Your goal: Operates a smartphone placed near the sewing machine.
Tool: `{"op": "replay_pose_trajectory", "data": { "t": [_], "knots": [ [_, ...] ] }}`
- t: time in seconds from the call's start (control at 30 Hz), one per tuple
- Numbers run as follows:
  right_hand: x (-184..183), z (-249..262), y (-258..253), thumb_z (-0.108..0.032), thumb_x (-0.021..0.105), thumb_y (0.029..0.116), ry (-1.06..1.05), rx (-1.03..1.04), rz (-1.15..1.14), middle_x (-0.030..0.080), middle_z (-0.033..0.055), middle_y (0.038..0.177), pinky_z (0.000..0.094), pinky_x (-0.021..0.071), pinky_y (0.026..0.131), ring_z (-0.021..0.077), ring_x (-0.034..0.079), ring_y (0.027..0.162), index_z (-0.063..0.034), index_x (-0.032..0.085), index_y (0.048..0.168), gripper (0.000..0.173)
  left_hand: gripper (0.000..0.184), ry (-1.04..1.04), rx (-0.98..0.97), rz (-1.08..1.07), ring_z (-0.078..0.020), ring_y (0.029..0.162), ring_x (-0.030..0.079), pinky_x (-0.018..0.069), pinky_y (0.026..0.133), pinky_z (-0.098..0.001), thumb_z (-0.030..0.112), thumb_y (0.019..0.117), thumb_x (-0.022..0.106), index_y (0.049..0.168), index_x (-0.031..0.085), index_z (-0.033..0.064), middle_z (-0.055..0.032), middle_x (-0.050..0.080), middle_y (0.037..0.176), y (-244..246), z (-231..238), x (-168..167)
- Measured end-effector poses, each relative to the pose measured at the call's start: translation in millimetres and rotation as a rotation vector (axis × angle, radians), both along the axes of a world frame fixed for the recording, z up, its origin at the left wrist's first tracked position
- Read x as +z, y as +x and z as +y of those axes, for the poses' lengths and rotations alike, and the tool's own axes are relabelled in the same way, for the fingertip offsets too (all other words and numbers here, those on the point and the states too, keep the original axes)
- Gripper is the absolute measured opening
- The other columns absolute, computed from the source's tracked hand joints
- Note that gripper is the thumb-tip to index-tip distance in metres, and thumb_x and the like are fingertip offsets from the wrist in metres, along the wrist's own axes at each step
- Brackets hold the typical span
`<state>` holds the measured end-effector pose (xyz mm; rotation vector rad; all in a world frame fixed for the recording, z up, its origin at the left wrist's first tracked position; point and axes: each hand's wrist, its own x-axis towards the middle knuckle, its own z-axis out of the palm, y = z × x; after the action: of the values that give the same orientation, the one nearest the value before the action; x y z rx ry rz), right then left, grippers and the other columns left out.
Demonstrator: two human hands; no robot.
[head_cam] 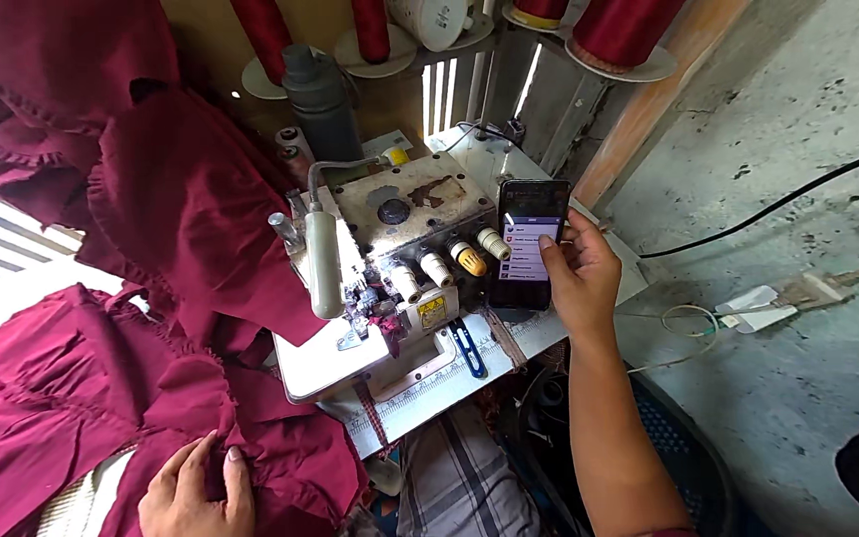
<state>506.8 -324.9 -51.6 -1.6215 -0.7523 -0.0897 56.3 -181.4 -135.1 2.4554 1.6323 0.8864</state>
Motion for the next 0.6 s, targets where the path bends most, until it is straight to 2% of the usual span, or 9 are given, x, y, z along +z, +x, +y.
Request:
{"op": "replay_pose_trajectory", "data": {
  "t": [0.07,0.17,0.27,0.3,0.37,0.4,0.47,0.53,0.6],
  "knots": [
    [-0.5,1.0,0.3,-0.012,0.066,0.0988,-0.007,-0.009,-0.004,0.072,0.0047,0.108,0.0248,0.0600,0.070,0.0082,0.069,0.078,-0.0053,0.054,0.144,0.047,0.047,-0.001,0.003,-0.001,-0.0434,0.122,0.058,0.0414,0.104,-0.0540,0.037,0.1013,0.047,0.122,0.069,0.0013,-0.0250,0.064,0.127,0.2,-0.5,0.3],
    [-3.5,-1.1,-1.2,-0.015,0.062,0.1012,-0.011,-0.055,-0.040,0.071,0.0044,0.116,0.0244,0.0581,0.069,0.0076,0.068,0.078,-0.0089,0.053,0.147,0.048,0.047,-0.044,-0.035,-0.020,-0.0448,0.122,0.056,0.0403,0.104,-0.0558,0.036,0.1030,0.046,0.123,0.069,-0.0007,-0.0275,0.063,0.128,-2.5,0.2,5.4],
    [-15.5,-11.0,-10.9,-0.019,0.057,0.1028,0.011,-0.143,-0.157,0.067,0.0092,0.131,0.0305,0.0583,0.087,0.0136,0.068,0.106,-0.0065,0.053,0.147,0.046,0.045,-0.188,-0.155,-0.079,-0.0411,0.128,0.055,0.0393,0.112,-0.0525,0.026,0.1083,0.040,0.128,0.065,-0.0063,-0.0300,0.061,0.131,-14.1,4.5,22.7],
    [-20.5,-16.0,-18.1,-0.018,0.057,0.1030,0.024,-0.172,-0.210,0.066,0.0117,0.130,0.0332,0.0580,0.091,0.0166,0.067,0.110,-0.0036,0.054,0.144,0.044,0.044,-0.215,-0.185,-0.110,-0.0375,0.128,0.058,0.0420,0.112,-0.0482,0.022,0.1094,0.038,0.128,0.063,-0.0089,-0.0303,0.062,0.130,-19.2,8.2,28.7],
    [-30.5,-26.1,-40.6,-0.013,0.056,0.1021,0.075,-0.170,-0.278,0.068,0.0126,0.111,0.0316,0.0570,0.086,0.0159,0.066,0.099,0.0045,0.059,0.135,0.038,0.042,-0.225,-0.185,-0.158,-0.0329,0.122,0.062,0.0473,0.107,-0.0434,0.019,0.1095,0.038,0.129,0.060,-0.0118,-0.0317,0.063,0.128,-30.4,18.8,36.0],
    [-34.7,-30.8,-56.3,-0.012,0.054,0.1026,0.096,-0.108,-0.274,0.068,0.0097,0.102,0.0287,0.0562,0.082,0.0119,0.065,0.091,0.0066,0.062,0.129,0.033,0.042,-0.208,-0.150,-0.150,-0.0347,0.123,0.062,0.0482,0.106,-0.0440,0.019,0.1084,0.041,0.130,0.060,-0.0115,-0.0326,0.062,0.129,-35.3,25.1,37.8],
    [-42.1,-37.2,-92.1,-0.016,0.052,0.1052,0.075,0.117,-0.207,0.071,0.0037,0.096,0.0246,0.0580,0.076,0.0051,0.066,0.082,0.0016,0.066,0.121,0.027,0.047,-0.213,-0.039,-0.111,-0.0388,0.129,0.058,0.0460,0.109,-0.0464,0.026,0.1065,0.048,0.136,0.057,-0.0094,-0.0333,0.058,0.135,-45.6,41.5,33.0],
    [-47.8,-32.5,-121.1,-0.015,0.056,0.1033,0.042,0.359,-0.185,0.072,0.0034,0.088,0.0216,0.0585,0.067,0.0040,0.066,0.074,-0.0005,0.072,0.115,0.025,0.056,-0.271,0.030,-0.080,-0.0428,0.131,0.055,0.0437,0.111,-0.0498,0.032,0.1047,0.052,0.142,0.051,-0.0103,-0.0350,0.055,0.139,-46.7,54.2,27.9],
    [-45.1,-25.4,-131.4,-0.012,0.062,0.1000,0.027,0.371,-0.242,0.075,0.0042,0.093,0.0200,0.0597,0.073,0.0047,0.069,0.081,-0.0031,0.077,0.109,0.020,0.058,-0.254,0.068,-0.005,-0.0494,0.129,0.052,0.0398,0.110,-0.0586,0.036,0.1017,0.054,0.141,0.054,-0.0071,-0.0361,0.055,0.136,-37.0,58.0,23.0]
  ]
}}
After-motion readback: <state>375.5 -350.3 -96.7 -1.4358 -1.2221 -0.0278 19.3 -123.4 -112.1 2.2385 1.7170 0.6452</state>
